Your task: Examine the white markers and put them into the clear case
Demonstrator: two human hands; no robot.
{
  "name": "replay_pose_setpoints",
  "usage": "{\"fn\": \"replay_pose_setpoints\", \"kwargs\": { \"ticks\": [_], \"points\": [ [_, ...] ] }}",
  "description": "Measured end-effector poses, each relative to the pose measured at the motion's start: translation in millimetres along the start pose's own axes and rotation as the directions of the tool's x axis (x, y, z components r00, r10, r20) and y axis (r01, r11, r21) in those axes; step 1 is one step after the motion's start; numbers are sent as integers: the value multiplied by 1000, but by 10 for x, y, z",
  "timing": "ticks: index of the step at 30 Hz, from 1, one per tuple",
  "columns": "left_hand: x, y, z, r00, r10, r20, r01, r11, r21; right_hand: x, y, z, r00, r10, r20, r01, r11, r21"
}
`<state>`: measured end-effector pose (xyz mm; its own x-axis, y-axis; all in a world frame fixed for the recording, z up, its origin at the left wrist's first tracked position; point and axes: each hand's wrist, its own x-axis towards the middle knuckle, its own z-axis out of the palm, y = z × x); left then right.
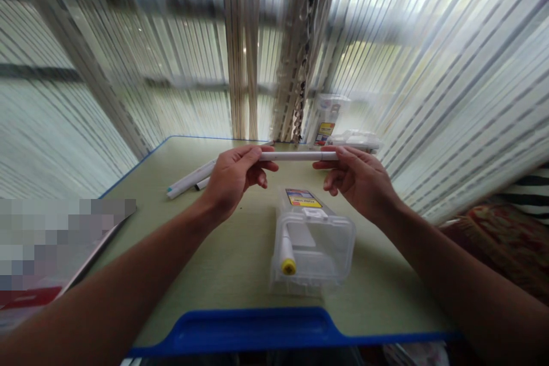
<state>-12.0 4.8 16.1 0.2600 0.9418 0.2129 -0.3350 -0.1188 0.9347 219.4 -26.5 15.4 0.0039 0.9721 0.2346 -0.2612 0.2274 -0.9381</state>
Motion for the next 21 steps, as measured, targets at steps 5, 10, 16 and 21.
{"fn": "replay_pose_setpoints", "kwargs": {
  "ticks": [5,10,16,21],
  "points": [
    [0,-31,-10,999,45,7,-45,997,57,1,13,14,1000,-12,-17,11,999,-32],
    [-7,-41,-10,997,75,11,-76,989,128,4,28,27,999,-19,-32,17,999,-45],
    [-5,-53,-26,994,102,32,-106,969,221,-5,56,16,998,-56,-17,54,992,-111],
    [-11,-42,-22,992,115,50,-124,954,272,-13,62,7,997,-83,3,83,985,-151]
  ]
}}
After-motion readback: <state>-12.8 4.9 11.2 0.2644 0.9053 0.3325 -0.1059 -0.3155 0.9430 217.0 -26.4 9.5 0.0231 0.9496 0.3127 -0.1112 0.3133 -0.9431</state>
